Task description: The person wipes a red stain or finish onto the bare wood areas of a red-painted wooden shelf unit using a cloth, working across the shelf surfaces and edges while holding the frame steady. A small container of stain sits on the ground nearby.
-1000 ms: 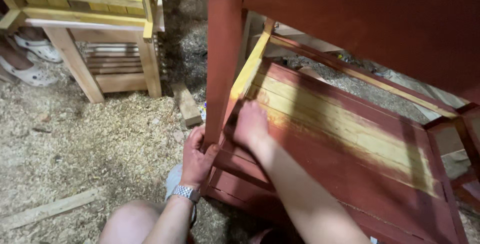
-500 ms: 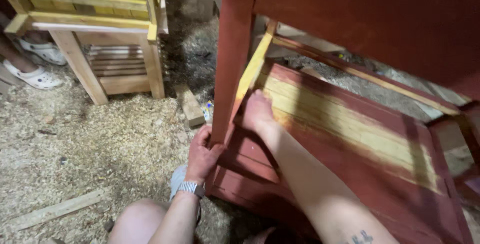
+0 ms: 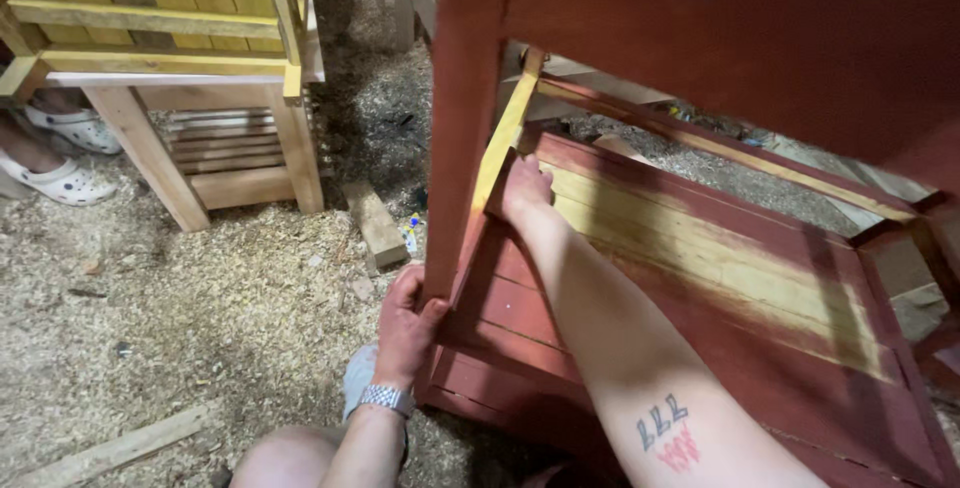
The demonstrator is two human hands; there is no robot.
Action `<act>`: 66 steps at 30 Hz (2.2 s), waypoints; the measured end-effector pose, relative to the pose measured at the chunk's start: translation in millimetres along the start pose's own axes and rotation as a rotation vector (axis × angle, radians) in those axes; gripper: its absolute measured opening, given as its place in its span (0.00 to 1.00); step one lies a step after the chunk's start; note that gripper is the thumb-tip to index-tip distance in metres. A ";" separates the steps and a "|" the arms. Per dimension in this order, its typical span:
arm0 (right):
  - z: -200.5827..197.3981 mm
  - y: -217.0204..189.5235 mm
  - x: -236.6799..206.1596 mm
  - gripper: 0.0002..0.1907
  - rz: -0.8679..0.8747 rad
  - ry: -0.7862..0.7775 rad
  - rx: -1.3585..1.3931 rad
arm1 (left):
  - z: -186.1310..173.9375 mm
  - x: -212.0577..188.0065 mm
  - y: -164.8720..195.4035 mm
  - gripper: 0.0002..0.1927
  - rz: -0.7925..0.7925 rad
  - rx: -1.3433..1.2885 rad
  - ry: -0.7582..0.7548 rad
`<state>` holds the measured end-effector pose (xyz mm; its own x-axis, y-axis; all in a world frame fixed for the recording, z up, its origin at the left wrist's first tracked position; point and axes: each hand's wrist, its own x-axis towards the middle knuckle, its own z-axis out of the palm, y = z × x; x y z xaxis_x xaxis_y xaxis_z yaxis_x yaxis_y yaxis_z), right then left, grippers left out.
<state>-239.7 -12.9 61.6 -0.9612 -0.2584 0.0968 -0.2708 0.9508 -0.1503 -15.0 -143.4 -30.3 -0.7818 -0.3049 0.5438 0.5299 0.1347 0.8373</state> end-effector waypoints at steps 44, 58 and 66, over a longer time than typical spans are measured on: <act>-96.2 -50.3 -110.0 0.27 -0.035 0.205 0.260 | 39.4 17.2 87.6 0.15 0.078 0.648 0.389; -102.3 -36.7 -42.2 0.21 -0.013 0.263 0.130 | 29.5 16.5 71.4 0.14 -0.105 0.345 0.239; -95.6 -33.4 -54.2 0.18 -0.139 0.352 0.210 | 2.3 8.6 10.6 0.30 -0.089 -0.269 0.015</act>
<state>-173.4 -14.3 155.4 -0.8481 -0.2729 0.4541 -0.4360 0.8464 -0.3057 -16.9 -142.5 -16.7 -0.8253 -0.3181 0.4665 0.5292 -0.1473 0.8356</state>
